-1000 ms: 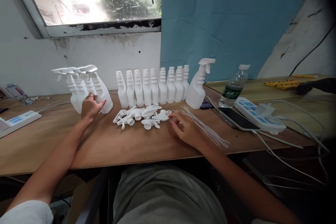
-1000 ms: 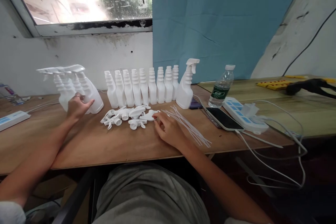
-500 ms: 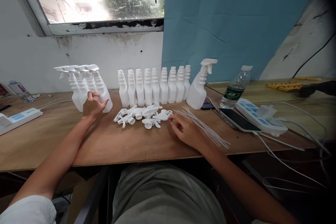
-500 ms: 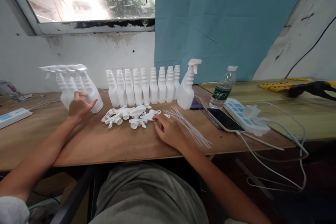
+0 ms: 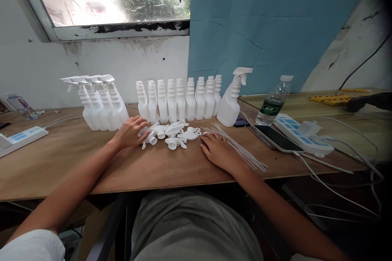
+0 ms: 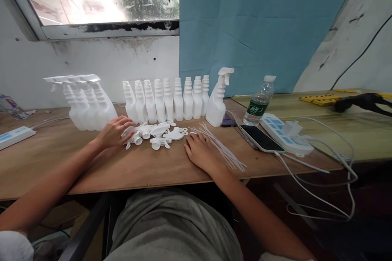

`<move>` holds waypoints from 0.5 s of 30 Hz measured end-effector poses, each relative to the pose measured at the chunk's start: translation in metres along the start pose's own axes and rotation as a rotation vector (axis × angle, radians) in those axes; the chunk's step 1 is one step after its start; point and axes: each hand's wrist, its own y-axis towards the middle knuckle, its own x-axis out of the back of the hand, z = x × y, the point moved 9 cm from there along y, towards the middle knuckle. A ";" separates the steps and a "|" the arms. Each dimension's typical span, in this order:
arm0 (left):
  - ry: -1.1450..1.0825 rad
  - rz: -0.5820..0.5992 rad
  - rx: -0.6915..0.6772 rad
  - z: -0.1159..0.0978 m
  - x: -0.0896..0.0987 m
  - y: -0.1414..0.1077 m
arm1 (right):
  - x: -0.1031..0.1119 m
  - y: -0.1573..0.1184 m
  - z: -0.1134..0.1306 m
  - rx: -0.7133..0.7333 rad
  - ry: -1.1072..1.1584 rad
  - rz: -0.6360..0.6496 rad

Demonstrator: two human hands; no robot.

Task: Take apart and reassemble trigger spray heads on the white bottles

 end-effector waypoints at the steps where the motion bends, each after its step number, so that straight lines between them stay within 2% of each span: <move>1: -0.030 0.045 0.001 -0.003 -0.005 0.001 | -0.001 0.000 0.001 0.003 -0.010 0.016; 4: -0.116 0.136 0.043 -0.006 -0.012 -0.001 | 0.001 0.001 0.002 0.011 -0.034 0.021; 6: -0.168 0.156 0.056 -0.005 -0.012 -0.002 | 0.003 0.002 0.001 -0.008 -0.038 0.003; 9: -0.217 0.152 0.013 -0.010 -0.009 -0.003 | 0.004 0.002 -0.002 -0.046 -0.028 -0.018; 12: -0.201 0.132 -0.039 -0.017 -0.012 -0.002 | 0.001 0.002 -0.004 -0.043 -0.018 0.018; 15: -0.194 0.100 -0.027 -0.018 -0.016 -0.001 | 0.001 0.003 -0.005 -0.049 -0.002 0.031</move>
